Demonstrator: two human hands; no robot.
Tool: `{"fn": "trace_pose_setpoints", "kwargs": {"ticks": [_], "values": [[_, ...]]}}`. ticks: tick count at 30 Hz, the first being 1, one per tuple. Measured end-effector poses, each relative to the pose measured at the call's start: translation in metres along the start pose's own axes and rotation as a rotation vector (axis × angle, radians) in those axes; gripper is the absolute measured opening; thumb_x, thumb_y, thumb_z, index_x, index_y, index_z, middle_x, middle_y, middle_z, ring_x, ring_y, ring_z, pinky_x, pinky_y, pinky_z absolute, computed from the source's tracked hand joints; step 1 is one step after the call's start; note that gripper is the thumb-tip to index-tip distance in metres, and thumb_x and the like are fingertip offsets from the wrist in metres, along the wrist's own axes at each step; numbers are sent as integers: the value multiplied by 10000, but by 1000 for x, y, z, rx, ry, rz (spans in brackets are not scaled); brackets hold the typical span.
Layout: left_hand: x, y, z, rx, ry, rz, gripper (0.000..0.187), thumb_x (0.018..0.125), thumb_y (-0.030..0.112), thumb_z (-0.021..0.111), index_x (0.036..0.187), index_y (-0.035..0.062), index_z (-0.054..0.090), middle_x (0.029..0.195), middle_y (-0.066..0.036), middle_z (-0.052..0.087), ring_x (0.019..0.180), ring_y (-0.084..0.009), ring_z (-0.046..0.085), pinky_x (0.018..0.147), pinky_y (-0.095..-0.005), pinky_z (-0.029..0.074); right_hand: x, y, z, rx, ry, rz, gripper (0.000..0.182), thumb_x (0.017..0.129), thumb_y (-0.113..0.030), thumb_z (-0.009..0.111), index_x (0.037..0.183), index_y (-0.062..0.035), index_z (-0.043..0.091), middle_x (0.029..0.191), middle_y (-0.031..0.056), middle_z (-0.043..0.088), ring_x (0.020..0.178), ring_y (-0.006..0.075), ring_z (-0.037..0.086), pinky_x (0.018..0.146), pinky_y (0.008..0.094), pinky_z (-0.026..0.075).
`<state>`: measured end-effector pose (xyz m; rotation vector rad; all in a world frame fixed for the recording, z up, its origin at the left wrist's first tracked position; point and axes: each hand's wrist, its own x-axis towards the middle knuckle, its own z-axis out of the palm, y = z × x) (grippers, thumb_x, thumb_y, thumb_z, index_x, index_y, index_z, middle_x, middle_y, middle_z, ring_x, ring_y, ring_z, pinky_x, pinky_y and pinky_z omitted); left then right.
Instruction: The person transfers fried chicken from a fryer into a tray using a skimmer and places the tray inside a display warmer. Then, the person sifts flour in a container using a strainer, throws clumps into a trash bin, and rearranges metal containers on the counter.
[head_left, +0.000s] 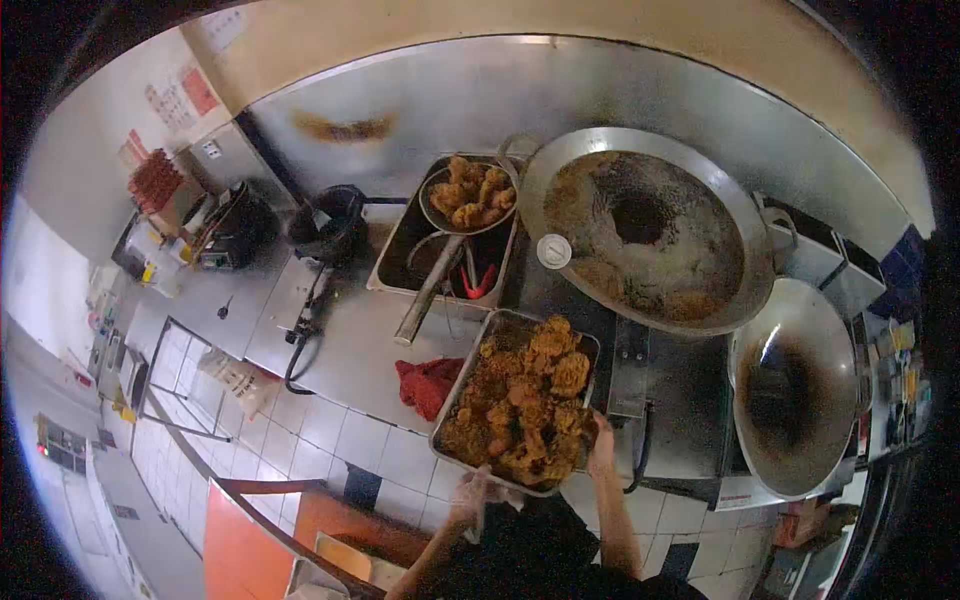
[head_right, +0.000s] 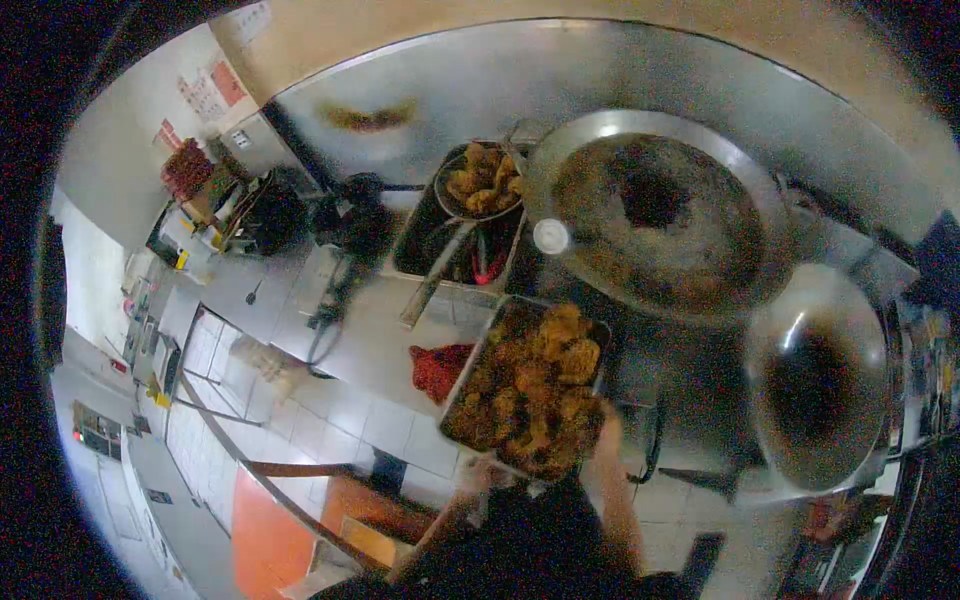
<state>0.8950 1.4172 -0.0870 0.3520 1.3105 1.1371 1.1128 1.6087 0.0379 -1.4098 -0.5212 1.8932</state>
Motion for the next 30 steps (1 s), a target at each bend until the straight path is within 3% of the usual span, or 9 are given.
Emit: {"fn": "trace_pose_setpoints", "kwargs": {"ticks": [1,3,5,8,11,14,19,23,30], "values": [[5,-7,-5,-131,-28,-78,508,948,450,445,1168,-1,532,978,-104,661,909,-208,629,802,-352,492,-1,3,0,-28,1,0,643,955,-487,371,1442,-81,265,1470,137,264,1316,286,309,1063,470,264],[13,3,-6,790,-35,28,419,959,387,446,1213,60,509,1019,-62,652,998,-196,598,862,-356,478,16,21,-17,38,17,-73,587,960,-473,381,1362,-46,382,1314,136,419,1120,238,453,988,414,339],[16,24,-5,717,-81,-38,415,961,375,439,1219,56,504,1045,-78,639,1004,-210,595,865,-367,482,51,65,-57,77,74,-98,572,962,-472,390,1315,-25,442,1190,133,527,965,205,546,919,382,404],[-2,71,-9,484,-151,-245,404,970,340,417,1237,45,489,1122,-127,599,1024,-253,588,873,-401,496,64,111,-88,28,6,-428,561,968,-469,389,1302,-22,447,961,98,579,692,155,512,724,360,460],[-8,99,-47,311,-186,-245,410,965,349,425,1224,37,484,1111,-135,590,1019,-262,586,867,-418,500,41,104,-77,-52,-30,-384,557,971,-469,392,1307,-28,443,775,67,549,553,124,399,581,341,433],[-7,159,-96,148,-139,-119,417,959,358,434,1211,30,480,1100,-143,581,1014,-271,584,862,-436,505,31,105,-63,13,71,-99,539,970,-460,397,1310,-45,452,939,90,582,699,162,521,663,359,464],[39,292,-93,-11,-208,177,430,949,373,448,1189,17,473,1083,-157,566,1006,-287,582,853,-466,512,42,141,-69,188,49,-285,515,972,-414,416,1328,-41,427,1273,104,491,1117,261,515,853,382,463],[77,360,-46,-141,-383,253,443,941,385,459,1172,7,468,1068,-167,554,999,-299,580,846,-490,518,45,139,-72,194,102,-221,543,951,-418,461,1345,-47,416,1269,107,486,1115,255,501,865,399,457],[115,377,-32,-92,-366,407,380,920,311,530,1134,-3,526,870,-59,575,692,-144,531,562,-278,414,2,118,-47,126,13,-263,666,940,-488,437,1424,-57,282,1428,129,320,1251,290,404,974,403,417]]}}
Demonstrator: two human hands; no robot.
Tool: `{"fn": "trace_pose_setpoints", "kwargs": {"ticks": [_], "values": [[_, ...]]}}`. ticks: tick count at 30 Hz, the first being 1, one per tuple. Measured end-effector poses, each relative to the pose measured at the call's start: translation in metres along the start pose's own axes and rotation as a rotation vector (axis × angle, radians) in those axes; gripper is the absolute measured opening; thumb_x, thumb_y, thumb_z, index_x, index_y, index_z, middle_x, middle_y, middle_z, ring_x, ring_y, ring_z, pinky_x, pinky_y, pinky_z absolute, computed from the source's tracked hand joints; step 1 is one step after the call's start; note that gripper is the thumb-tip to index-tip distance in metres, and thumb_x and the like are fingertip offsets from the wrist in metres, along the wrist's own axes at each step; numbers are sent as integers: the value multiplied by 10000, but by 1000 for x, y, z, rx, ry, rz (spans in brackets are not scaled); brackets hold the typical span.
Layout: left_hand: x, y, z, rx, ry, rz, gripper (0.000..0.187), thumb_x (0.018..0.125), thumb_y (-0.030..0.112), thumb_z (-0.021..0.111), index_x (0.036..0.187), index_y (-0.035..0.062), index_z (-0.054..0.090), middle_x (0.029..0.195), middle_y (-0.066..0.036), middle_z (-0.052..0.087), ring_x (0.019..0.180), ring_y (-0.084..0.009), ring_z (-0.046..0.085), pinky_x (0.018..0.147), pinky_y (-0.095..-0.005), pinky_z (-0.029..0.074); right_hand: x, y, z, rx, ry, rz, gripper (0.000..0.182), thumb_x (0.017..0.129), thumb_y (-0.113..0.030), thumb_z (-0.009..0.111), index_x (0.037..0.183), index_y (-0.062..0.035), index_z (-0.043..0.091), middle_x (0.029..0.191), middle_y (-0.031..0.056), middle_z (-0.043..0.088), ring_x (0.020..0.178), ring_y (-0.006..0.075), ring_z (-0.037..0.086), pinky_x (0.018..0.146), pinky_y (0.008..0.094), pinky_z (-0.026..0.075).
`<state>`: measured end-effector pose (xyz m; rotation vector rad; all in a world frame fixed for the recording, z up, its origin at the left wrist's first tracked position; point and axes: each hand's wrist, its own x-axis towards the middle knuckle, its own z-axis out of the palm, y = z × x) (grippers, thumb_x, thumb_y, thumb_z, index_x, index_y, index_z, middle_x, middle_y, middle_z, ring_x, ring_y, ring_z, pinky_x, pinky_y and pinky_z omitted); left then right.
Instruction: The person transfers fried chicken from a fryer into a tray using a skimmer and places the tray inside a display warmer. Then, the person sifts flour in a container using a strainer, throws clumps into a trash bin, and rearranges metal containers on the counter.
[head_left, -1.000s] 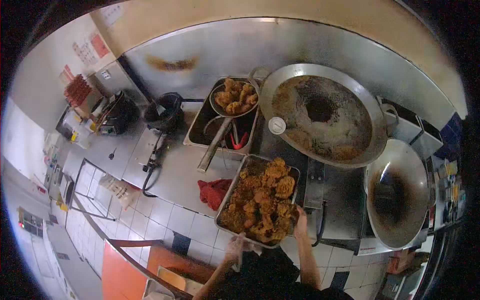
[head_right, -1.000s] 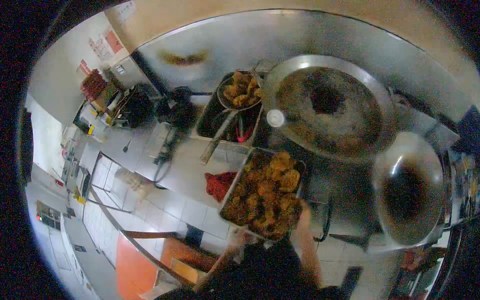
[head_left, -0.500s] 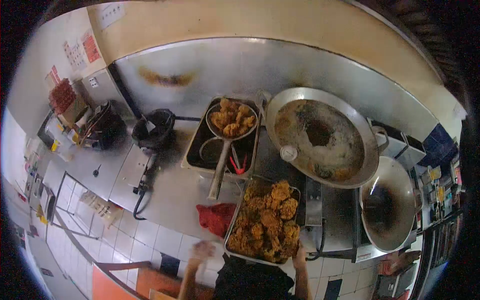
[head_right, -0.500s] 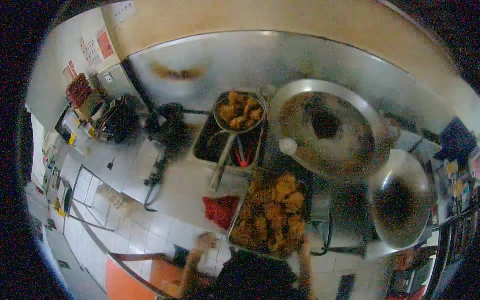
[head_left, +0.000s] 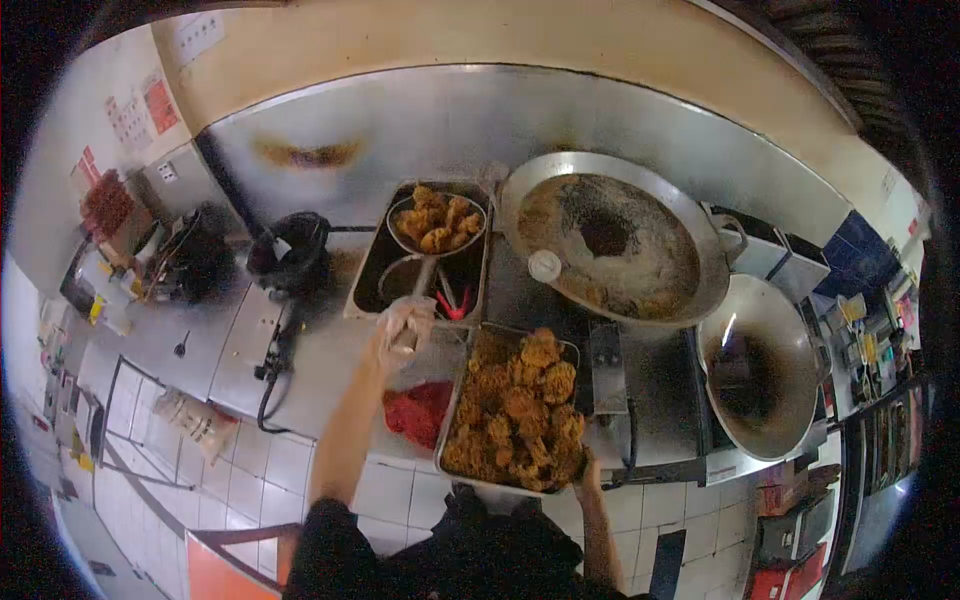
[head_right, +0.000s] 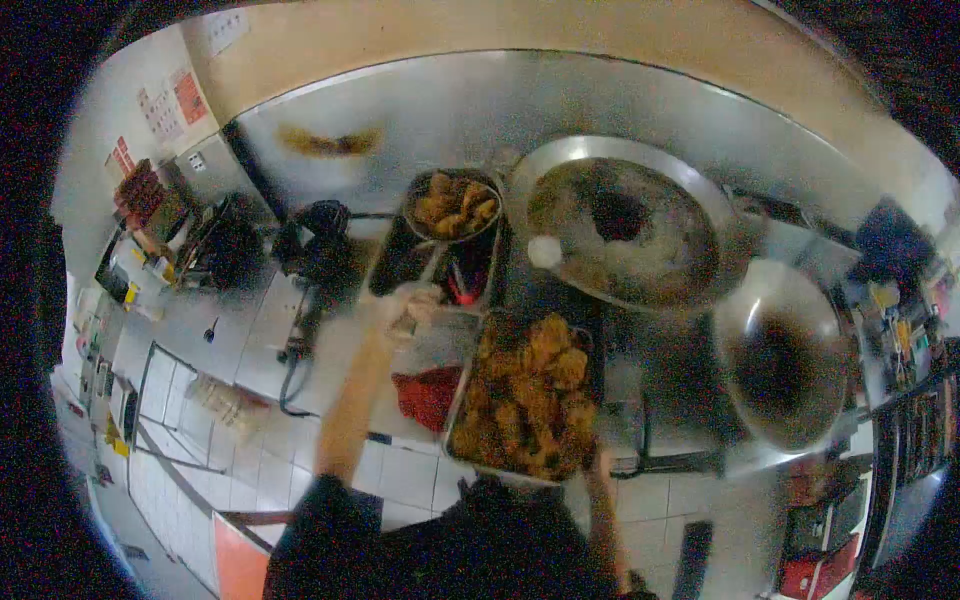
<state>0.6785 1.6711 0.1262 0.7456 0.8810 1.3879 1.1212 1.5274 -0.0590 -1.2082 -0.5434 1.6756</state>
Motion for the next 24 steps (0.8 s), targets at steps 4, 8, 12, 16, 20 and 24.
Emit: {"fn": "trace_pose_setpoints", "kwargs": {"ticks": [4,8,12,16,20,24], "values": [[-20,-4,-21,-1,-71,-88,332,909,277,558,1085,-4,559,757,-9,568,552,-77,508,432,-188,368,37,11,-30,-8,-102,31,754,919,-564,408,1447,-63,208,1491,130,196,1337,308,284,1032,431,368],[-119,-21,-39,194,242,-404,211,902,207,546,983,13,543,644,25,475,467,-77,457,381,-202,347,-6,-53,20,-148,-29,198,706,944,-536,367,1441,-54,227,1475,149,246,1313,303,337,1003,435,396],[-261,33,93,-182,227,-285,197,896,174,547,1011,17,518,599,49,397,410,-77,395,340,-225,316,57,23,-37,-39,27,193,638,962,-477,379,1427,-54,270,1436,152,311,1263,299,392,982,436,399],[-349,42,141,-600,184,-532,309,903,196,543,1137,5,477,595,34,384,390,-84,366,307,-253,283,67,17,-29,12,-91,209,559,976,-400,392,1410,-57,307,1254,131,481,1092,274,504,901,432,432],[-402,27,185,-255,128,-424,321,897,243,563,1146,46,519,726,-4,494,511,-110,471,394,-263,382,48,-4,-13,-66,55,256,455,1000,-291,339,1398,-72,327,1228,108,491,1023,247,534,833,397,463],[-458,0,197,202,489,-607,267,850,281,643,1008,65,635,775,-27,617,639,-138,598,517,-311,497,55,-7,-6,29,113,312,452,1000,-297,311,1402,-91,325,1333,91,407,1132,241,474,899,416,418]]}}
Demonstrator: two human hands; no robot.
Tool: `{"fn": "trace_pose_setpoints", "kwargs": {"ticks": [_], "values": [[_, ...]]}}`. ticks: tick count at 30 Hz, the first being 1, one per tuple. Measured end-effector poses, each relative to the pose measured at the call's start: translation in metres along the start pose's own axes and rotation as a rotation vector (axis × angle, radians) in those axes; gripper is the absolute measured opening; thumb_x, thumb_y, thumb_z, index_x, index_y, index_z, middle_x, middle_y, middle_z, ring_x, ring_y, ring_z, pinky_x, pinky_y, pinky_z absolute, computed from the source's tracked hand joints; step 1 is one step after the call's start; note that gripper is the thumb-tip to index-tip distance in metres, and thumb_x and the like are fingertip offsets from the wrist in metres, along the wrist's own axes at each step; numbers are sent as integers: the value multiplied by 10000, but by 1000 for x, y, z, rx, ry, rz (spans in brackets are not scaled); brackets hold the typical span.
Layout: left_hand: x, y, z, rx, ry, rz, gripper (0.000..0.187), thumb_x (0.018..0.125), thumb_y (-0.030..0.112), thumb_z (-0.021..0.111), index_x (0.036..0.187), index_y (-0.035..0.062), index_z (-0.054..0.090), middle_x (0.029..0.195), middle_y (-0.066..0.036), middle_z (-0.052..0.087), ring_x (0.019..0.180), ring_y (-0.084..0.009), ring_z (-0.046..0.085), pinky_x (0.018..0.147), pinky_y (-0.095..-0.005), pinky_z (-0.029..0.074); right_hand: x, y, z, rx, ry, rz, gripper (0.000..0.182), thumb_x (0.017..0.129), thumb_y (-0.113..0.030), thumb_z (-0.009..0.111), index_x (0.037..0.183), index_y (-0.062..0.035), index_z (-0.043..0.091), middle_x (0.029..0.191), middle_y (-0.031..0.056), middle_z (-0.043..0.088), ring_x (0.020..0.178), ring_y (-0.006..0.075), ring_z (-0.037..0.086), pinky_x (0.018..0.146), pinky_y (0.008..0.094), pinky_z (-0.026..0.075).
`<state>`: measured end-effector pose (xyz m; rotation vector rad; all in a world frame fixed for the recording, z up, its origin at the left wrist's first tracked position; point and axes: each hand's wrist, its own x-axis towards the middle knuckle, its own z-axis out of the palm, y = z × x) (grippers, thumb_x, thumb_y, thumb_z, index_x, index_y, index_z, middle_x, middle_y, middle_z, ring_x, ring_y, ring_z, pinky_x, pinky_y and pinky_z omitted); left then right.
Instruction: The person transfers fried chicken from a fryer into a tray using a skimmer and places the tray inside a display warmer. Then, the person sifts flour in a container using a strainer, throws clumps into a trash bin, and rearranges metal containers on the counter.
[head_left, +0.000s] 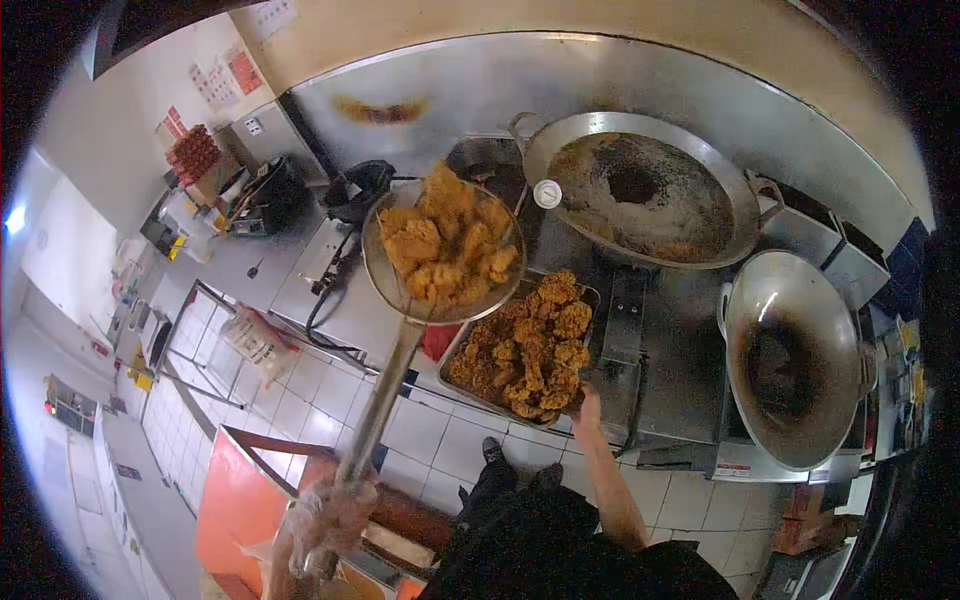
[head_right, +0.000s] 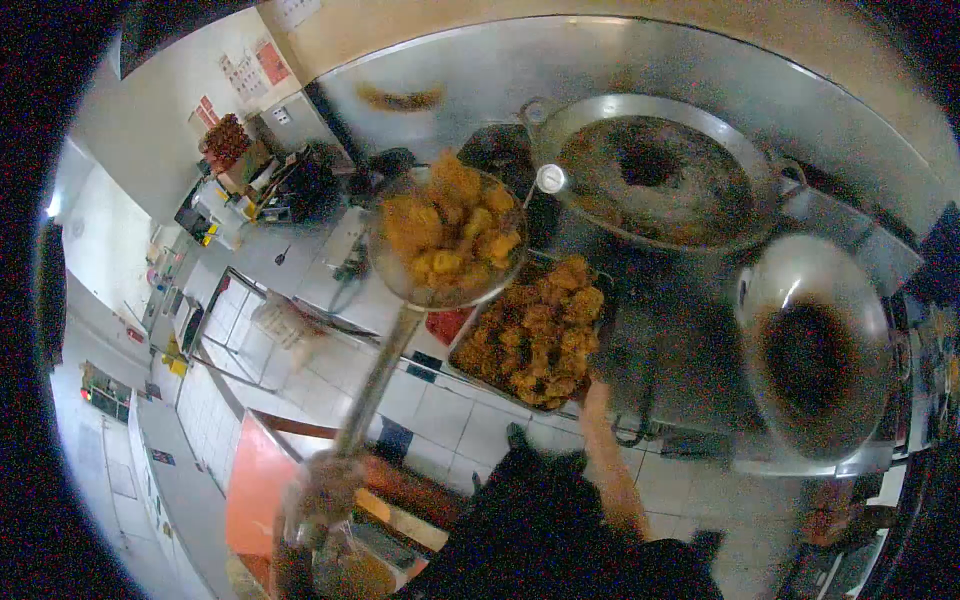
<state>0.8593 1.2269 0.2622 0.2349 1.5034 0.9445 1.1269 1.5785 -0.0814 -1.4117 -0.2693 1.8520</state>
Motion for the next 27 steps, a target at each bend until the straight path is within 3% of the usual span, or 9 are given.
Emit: {"fn": "trace_pose_setpoints", "kwargs": {"ticks": [1,2,9,13,15,17,18,22,27], "values": [[-13,-6,15,740,519,126,265,845,299,651,982,71,648,753,-25,621,624,-140,599,511,-320,496,3,2,-5,1,-4,4,452,1000,-297,311,1402,-91,325,1333,91,407,1132,241,474,899,416,418],[-45,22,81,870,679,344,293,840,330,656,984,76,645,719,-12,617,593,-129,576,487,-312,480,10,8,-17,63,-103,-10,453,997,-299,321,1399,-90,330,1333,90,414,1148,243,470,920,419,407],[-45,35,70,310,273,2,321,830,330,652,991,53,626,742,-36,621,648,-165,590,549,-328,480,14,7,-13,-23,-319,-109,423,980,-295,386,1349,-89,382,1273,88,463,1142,243,476,923,438,410],[-37,41,80,793,397,115,316,855,286,591,1042,36,540,725,-76,606,587,-196,605,491,-321,472,-11,-3,12,-109,71,99,394,969,-273,426,1317,-88,413,1190,78,511,1108,230,489,861,443,437],[-18,26,75,986,490,168,309,852,282,583,1019,26,532,747,-119,625,624,-251,640,530,-343,499,26,30,4,88,-147,-153,433,953,-274,484,1335,-90,400,1233,96,487,1123,241,476,848,449,451],[15,4,62,1260,529,200,306,847,308,591,959,30,525,781,-191,634,714,-346,655,608,-429,514,8,21,12,42,-217,-153,483,946,-301,499,1365,-98,369,1270,100,459,1097,244,493,841,448,456],[17,15,90,1293,593,-9,317,854,339,571,960,48,502,820,-217,639,793,-381,647,665,-483,506,1,19,19,-8,-280,-150,536,939,-328,514,1394,-106,337,1308,103,432,1071,247,510,834,447,461],[105,-107,63,1069,493,14,431,885,391,490,1177,84,408,874,-277,625,861,-423,622,730,-495,491,6,36,44,0,-62,-342,471,928,-362,512,1316,-109,422,1295,105,419,977,243,561,807,429,485],[129,-158,85,923,502,77,446,886,355,507,1223,101,360,856,-257,629,847,-451,607,713,-513,466,-4,44,26,36,-96,-181,359,923,-373,497,1149,-98,534,1318,83,400,1021,257,562,867,420,485]]}}
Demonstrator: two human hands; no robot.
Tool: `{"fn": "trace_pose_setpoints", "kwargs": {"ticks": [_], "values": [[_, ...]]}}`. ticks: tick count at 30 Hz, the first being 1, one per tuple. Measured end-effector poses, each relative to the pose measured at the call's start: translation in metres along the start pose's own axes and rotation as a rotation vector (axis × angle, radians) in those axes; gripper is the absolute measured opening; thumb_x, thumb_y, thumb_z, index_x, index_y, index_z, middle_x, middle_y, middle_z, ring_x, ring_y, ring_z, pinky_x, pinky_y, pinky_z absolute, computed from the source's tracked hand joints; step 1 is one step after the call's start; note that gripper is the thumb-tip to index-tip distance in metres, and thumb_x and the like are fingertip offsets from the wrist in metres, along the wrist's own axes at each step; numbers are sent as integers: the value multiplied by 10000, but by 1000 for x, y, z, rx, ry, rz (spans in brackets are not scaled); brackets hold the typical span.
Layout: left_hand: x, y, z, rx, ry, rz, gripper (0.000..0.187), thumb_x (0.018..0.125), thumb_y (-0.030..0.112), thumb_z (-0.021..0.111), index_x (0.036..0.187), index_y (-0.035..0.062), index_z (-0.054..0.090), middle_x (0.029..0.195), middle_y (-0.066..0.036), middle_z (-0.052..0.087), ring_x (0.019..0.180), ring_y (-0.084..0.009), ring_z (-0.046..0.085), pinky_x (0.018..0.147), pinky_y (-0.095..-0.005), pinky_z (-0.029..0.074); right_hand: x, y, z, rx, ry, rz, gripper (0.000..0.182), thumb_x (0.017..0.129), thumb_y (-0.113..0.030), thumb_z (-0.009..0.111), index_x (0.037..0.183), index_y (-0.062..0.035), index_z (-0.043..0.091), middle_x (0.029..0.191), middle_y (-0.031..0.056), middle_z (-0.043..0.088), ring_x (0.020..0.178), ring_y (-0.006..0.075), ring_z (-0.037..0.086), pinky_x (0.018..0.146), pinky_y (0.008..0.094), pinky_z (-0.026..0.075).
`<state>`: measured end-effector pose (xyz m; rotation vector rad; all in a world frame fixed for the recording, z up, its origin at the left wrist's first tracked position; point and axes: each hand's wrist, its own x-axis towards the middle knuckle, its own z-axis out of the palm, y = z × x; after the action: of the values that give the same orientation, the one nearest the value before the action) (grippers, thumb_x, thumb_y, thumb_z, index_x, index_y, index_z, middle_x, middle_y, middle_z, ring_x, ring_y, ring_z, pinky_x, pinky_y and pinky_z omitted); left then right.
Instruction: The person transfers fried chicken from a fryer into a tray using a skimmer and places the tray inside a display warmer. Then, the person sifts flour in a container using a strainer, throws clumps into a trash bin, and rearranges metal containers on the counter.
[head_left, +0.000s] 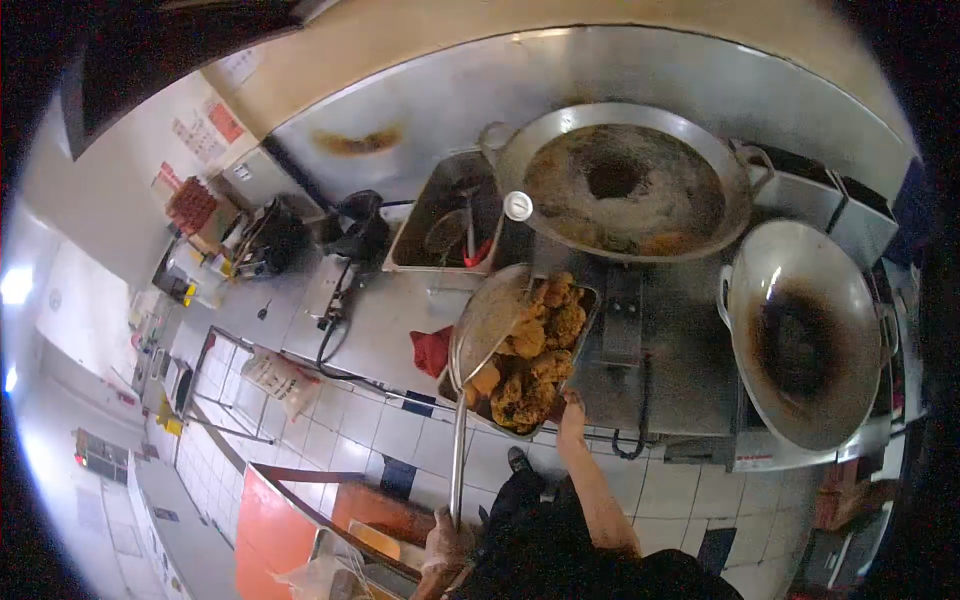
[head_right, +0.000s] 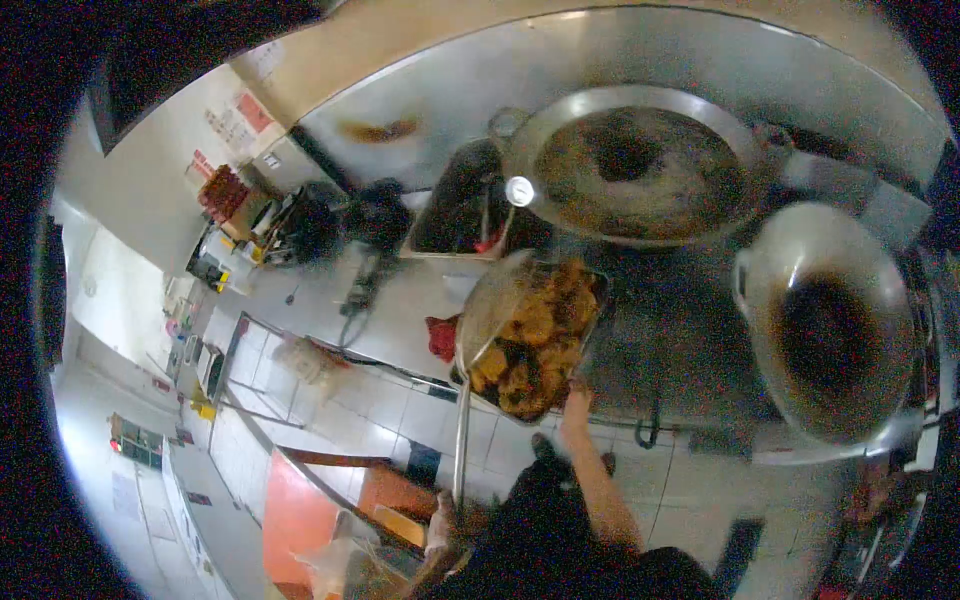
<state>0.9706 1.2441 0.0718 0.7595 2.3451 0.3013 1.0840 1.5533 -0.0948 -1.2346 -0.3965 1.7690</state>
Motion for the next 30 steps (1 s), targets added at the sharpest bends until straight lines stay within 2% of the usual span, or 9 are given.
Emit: {"fn": "trace_pose_setpoints", "kwargs": {"ticks": [7,15,18,19,21,24,28,29,30], "values": [[32,-13,9,-109,-33,7,447,855,202,582,1224,98,352,841,-211,617,801,-414,616,660,-430,495,-5,-15,-5,105,244,252,246,952,-277,462,1084,-99,568,1103,45,554,984,236,559,825,394,484],[4,24,-26,-202,-37,-59,464,873,349,548,1200,59,391,902,-243,626,855,-419,618,694,-467,477,-17,-8,-22,93,59,162,222,956,-293,481,989,-97,581,1039,24,560,884,220,546,785,355,466],[50,-99,21,197,105,540,410,919,351,502,1189,54,418,823,-177,619,769,-346,625,666,-423,469,-10,-4,-26,240,-5,145,206,956,-289,482,961,-103,571,1014,25,564,827,213,535,744,365,454],[49,-104,27,-147,118,357,401,929,377,486,1171,60,441,760,-131,583,691,-299,595,623,-396,457,-5,5,-29,315,-40,103,202,952,-290,485,952,-104,564,1005,31,566,800,211,530,728,367,448],[21,-42,5,-1525,-27,-246,390,946,430,442,1133,93,500,644,-30,476,534,-189,490,527,-326,415,-5,10,-31,318,-96,73,199,946,-281,482,967,-98,555,1005,47,562,820,218,531,744,376,448],[7,-59,1,-1424,85,23,411,966,432,417,1155,94,553,938,-50,609,774,-168,564,656,-294,487,1,16,-33,234,-47,27,196,932,-264,477,999,-92,541,996,73,555,861,231,529,780,401,452],[-7,-112,-26,-1376,-13,-176,421,948,453,446,1089,77,574,775,-34,581,619,-173,529,572,-280,465,-34,-23,-16,153,-108,91,194,919,-236,465,1043,-99,522,1024,87,536,940,249,512,843,423,428],[-9,-145,-9,-990,48,-32,261,987,226,369,1166,105,515,802,-39,477,719,-211,467,643,-358,428,-41,-28,-12,150,-104,92,194,919,-236,465,1043,-99,522,1024,87,536,940,249,512,843,423,428],[-14,-123,-26,-988,41,-34,261,987,226,369,1166,105,515,802,-39,477,719,-211,467,643,-358,428,-46,-30,-11,128,-96,52,208,919,-235,461,1062,-95,518,1055,88,528,946,250,513,856,414,422]]}}
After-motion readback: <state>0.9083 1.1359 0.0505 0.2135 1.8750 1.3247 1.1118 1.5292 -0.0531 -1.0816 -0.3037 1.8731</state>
